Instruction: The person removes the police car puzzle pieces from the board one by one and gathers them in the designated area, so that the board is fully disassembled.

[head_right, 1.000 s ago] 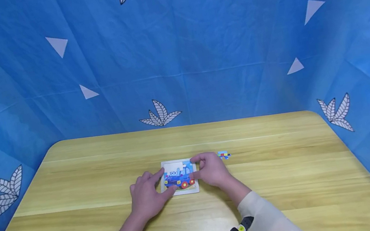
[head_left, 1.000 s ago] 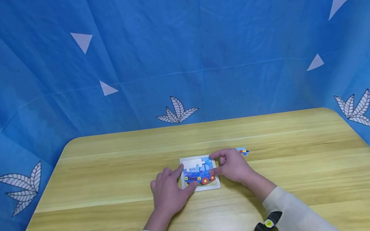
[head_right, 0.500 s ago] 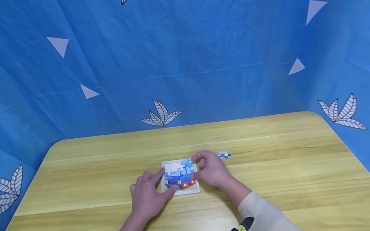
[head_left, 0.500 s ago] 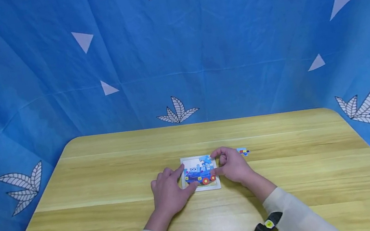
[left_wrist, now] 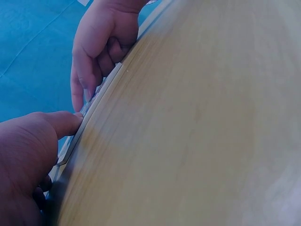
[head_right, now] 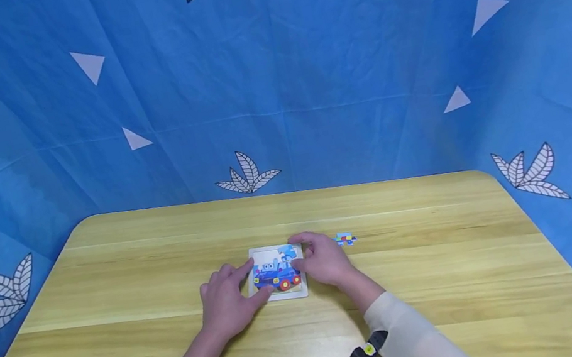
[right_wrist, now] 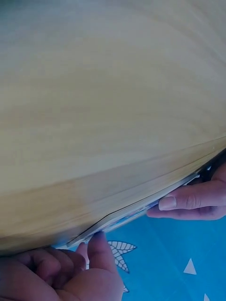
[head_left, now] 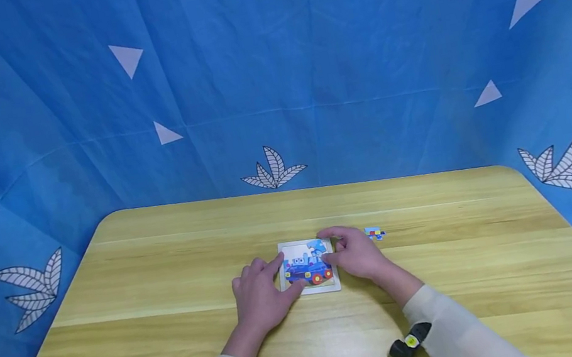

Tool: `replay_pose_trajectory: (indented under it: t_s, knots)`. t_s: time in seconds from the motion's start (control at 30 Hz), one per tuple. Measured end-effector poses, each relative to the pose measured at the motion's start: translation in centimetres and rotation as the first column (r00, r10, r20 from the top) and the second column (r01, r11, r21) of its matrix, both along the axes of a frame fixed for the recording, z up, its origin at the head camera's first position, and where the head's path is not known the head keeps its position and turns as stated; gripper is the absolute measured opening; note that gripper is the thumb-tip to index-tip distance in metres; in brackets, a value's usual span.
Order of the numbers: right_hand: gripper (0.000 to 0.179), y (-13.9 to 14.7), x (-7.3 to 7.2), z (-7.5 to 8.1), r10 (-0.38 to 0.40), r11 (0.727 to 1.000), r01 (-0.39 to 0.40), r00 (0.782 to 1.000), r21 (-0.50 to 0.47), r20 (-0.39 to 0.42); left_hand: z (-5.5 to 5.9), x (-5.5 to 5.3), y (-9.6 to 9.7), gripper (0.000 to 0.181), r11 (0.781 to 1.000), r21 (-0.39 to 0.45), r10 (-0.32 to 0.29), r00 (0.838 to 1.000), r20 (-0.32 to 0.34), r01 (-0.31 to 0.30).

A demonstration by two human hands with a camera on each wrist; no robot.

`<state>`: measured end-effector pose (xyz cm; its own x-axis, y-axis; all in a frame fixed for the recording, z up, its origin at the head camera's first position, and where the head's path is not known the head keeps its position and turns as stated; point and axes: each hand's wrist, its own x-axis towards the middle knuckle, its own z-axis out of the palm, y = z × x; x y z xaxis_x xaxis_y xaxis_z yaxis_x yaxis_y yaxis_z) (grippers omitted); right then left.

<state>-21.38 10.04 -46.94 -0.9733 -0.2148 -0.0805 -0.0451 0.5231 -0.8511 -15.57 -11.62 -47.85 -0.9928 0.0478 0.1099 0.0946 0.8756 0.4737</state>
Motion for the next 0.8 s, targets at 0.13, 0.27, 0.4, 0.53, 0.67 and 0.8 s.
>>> replay_pose_trajectory:
  t_s: [0.13, 0.27, 0.4, 0.53, 0.67, 0.8]
  knots:
    - [0.038, -0.19, -0.09, 0.01, -0.006, 0.998, 0.008, 1.000, 0.057, -0.027, -0.02, 0.04, -0.01, 0.074, 1.000, 0.000, -0.001, 1.000, -0.007, 0.001]
    - [0.038, -0.34, -0.05, 0.17, -0.011, 0.997, 0.013, 1.000, 0.078, -0.028, -0.12, 0.04, -0.05, 0.074, 1.000, 0.000, -0.004, 1.000, -0.012, 0.004]
    - [0.039, -0.49, -0.02, 0.32, 0.018, 0.992, -0.012, 0.999, 0.124, -0.050, -0.07, 0.04, -0.07, 0.073, 1.000, 0.001, -0.006, 1.000, -0.015, 0.006]
    - [0.039, -0.51, 0.05, 0.45, 0.041, 0.988, -0.031, 0.997, 0.151, -0.065, 0.02, 0.05, -0.04, 0.073, 1.000, 0.006, -0.009, 1.000, -0.013, 0.009]
    - [0.038, -0.49, 0.09, 0.52, 0.033, 0.992, -0.025, 0.997, 0.124, -0.068, 0.10, 0.07, -0.03, 0.073, 1.000, 0.005, -0.009, 1.000, -0.014, 0.009]
    - [0.038, -0.49, 0.14, 0.43, 0.025, 0.994, -0.017, 0.997, 0.104, -0.072, 0.03, 0.14, -0.08, 0.073, 1.000, 0.009, -0.009, 1.000, -0.015, 0.010]
